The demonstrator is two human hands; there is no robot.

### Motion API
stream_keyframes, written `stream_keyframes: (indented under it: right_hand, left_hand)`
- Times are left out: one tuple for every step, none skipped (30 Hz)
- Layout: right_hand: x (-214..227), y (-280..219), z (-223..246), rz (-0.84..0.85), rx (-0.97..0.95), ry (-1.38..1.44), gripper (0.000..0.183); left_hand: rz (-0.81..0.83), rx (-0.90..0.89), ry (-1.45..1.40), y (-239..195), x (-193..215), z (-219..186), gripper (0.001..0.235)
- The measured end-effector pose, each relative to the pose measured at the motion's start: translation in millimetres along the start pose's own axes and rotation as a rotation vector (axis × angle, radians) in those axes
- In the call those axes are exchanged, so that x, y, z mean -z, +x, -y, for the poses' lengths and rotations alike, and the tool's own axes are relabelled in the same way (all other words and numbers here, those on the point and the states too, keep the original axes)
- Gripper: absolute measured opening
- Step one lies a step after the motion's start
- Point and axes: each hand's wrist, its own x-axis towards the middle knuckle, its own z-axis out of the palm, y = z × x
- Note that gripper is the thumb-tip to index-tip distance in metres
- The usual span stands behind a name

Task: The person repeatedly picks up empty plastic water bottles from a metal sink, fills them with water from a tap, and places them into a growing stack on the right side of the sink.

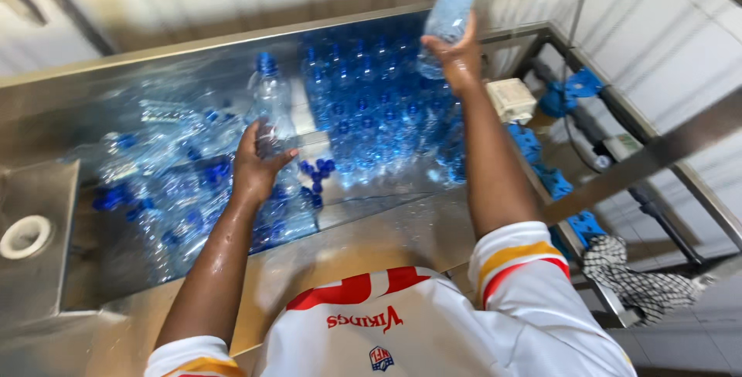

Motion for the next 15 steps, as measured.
stream_keyframes:
  right_hand:
    - [2, -2, 3, -0.016, 0.004, -0.006, 0.125]
    - [1, -3, 7, -0.009, -0.021, -0.062, 0.131]
    - [0, -5, 9, -0.002, -0.047, -0.118, 0.138]
    - [2, -5, 13, -0.011, -0.045, -0.119, 0.138]
    - [2, -6, 17, 0.048, 0.037, -0.011, 0.115]
    - [1, -8, 19, 0.111, 0.119, 0.098, 0.093]
    - [3, -9, 21, 0.105, 0.121, 0.097, 0.093]
    - [4, -9, 22, 0.123, 0.087, 0.118, 0.102]
    - [4, -10, 24, 0.141, 0.053, 0.138, 0.112]
    - [6, -11, 25, 0.140, 0.056, 0.137, 0.112]
    - [7, -12, 26, 0.161, 0.057, 0.110, 0.107]
    - [8, -12, 28, 0.181, 0.061, 0.085, 0.102]
    - [10, -12, 27, 0.181, 0.065, 0.086, 0.102]
    - [11, -12, 27, 0.190, 0.072, 0.029, 0.108]
    - [11, -12, 27, 0.200, 0.080, -0.028, 0.115]
  left_hand:
    - [0.015, -0.008, -0.003, 5, -15, -10, 0.089]
    - [0.044, -0.050, 0.027, 9, -29, -20, 0.095]
    - [0.072, -0.092, 0.055, 13, -43, -29, 0.100]
    - [0.079, -0.097, 0.055, 13, -56, -42, 0.100]
    - [0.097, -0.069, 0.092, 13, -68, -55, 0.101]
    - [0.111, -0.040, 0.130, 13, -79, -67, 0.102]
    - [0.116, -0.045, 0.131, 16, -91, -71, 0.102]
    - [0.116, -0.070, 0.128, 19, -102, -75, 0.103]
    - [0.116, -0.094, 0.124, 22, -112, -78, 0.104]
    - [0.116, -0.097, 0.124, 22, -121, -81, 0.104]
    - [0.114, -0.099, 0.112, 24, -129, -83, 0.105]
    - [0.110, -0.103, 0.102, 26, -137, -86, 0.105]
    - [0.109, -0.107, 0.102, 28, -144, -89, 0.105]
    - [0.108, -0.143, 0.087, 29, -150, -93, 0.104]
    - [0.106, -0.179, 0.073, 31, -156, -96, 0.103]
